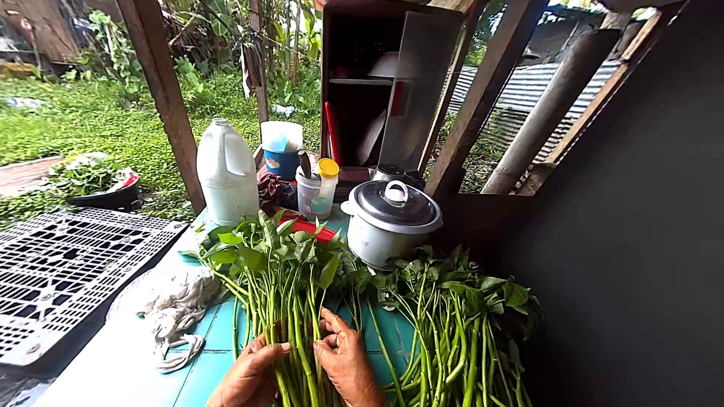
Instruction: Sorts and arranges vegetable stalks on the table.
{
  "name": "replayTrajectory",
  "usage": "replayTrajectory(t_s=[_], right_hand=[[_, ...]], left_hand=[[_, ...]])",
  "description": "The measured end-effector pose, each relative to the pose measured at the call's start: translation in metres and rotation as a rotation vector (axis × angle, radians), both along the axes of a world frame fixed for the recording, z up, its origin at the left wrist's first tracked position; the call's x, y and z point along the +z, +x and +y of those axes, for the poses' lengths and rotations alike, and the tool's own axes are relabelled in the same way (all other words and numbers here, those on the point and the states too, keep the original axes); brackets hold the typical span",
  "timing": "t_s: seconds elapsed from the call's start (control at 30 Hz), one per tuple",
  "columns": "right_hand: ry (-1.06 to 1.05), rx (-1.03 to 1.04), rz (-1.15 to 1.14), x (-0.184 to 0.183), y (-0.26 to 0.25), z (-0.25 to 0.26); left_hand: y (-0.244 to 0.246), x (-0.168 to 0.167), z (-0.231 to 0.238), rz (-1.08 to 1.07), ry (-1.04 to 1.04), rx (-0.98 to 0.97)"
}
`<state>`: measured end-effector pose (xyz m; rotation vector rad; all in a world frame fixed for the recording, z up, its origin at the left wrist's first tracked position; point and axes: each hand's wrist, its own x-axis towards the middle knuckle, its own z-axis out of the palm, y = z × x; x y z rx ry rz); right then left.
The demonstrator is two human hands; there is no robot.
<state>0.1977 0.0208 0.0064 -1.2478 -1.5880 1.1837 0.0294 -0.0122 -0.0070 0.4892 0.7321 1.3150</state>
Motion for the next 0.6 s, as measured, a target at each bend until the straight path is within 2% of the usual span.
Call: replayTrajectory(t_s=[0.1,0.27,0.37,0.47,0.53,0.6], right_hand=[[0.047,-0.088,-0.003,0.002,0.002,0.001],[0.008,-0.143,-0.25,0.005,0.007,0.007],[0.075,-0.148,-0.382,0.004,0.007,0.006],[0.301,-0.211,-0.412,0.0,0.002,-0.001],[0.386,-0.175,-0.419,0.0,-0.001,-0.007],[0.286,-0.043,-0.469,0.006,-0.003,-0.012]], left_hand=[[-0.007,0.004,0.002,0.143,0.039,0.081],[-0.02,-0.003,0.012,0.478,0.079,0.249],[-0.03,-0.005,0.013,0.938,0.166,0.313],[-0.038,-0.005,0.011,1.32,0.196,0.335],[-0.042,-0.002,0.01,1.42,0.146,0.306],[-0.049,-0.003,0.011,1.428,0.095,0.266]])
